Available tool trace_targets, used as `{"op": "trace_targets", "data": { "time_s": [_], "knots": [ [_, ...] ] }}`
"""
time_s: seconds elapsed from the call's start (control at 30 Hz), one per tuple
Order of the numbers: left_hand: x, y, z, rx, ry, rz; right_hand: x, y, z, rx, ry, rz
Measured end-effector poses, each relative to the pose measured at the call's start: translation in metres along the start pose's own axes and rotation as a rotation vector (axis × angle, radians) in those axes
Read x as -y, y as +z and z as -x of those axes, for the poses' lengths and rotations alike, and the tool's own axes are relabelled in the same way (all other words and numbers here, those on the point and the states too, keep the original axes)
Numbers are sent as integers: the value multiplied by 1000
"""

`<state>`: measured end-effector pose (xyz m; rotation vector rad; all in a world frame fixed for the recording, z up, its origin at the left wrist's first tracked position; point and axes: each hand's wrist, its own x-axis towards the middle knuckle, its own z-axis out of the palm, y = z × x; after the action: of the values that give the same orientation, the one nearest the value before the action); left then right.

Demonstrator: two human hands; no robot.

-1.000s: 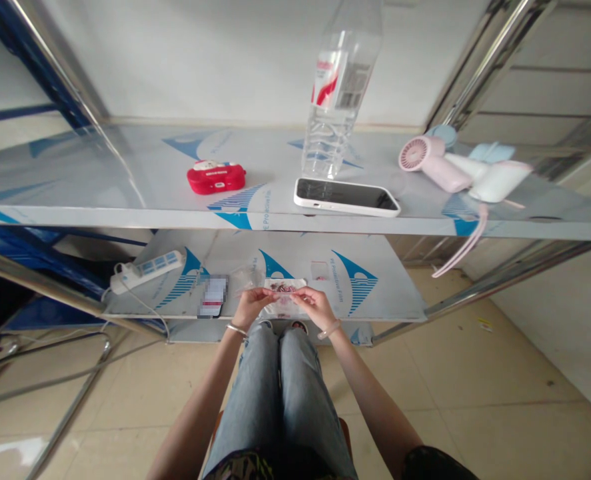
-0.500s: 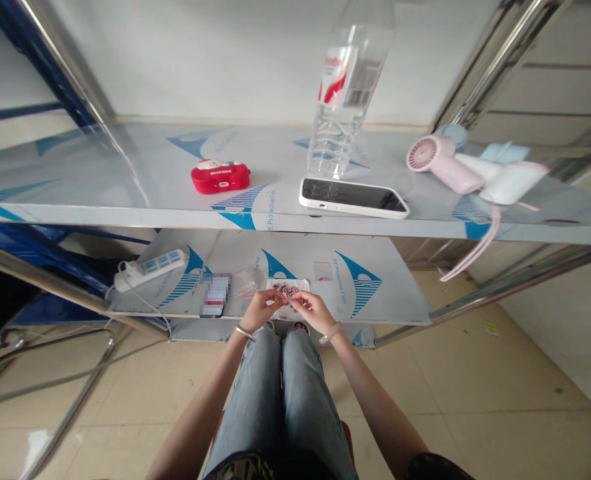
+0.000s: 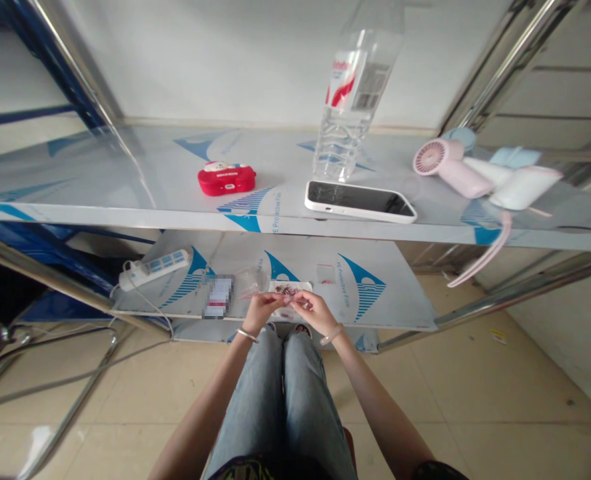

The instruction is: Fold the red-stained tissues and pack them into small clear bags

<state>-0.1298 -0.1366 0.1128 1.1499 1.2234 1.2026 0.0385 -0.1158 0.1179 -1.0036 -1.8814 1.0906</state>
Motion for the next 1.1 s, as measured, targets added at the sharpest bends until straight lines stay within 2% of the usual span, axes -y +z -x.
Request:
{"op": "trace_targets", "data": {
  "time_s": [0.23,0.37,0.47,0.63,0.87,0.97,1.1],
  "knots": [
    [-4,-2,-1,105,80,-174,-8,-3,-5,105,-36,115],
    [-2,1,-1,87,147,-294,-8,-6,-6,134,-26,265],
    [3,3,-5,75,150,-297,-10,-9,-6,137,-36,323],
    [22,10,-13,49,42,-201,-28,-16,0,153,-15,413],
    [50,30,-21,27,-176,-57,-71,-23,15,171,101,416],
    [61,42,-35,35,-236,15,-88,-36,13,185,130,334],
    [73,64,-64,93,-242,100,-113,-66,-3,209,165,291]
  ]
}}
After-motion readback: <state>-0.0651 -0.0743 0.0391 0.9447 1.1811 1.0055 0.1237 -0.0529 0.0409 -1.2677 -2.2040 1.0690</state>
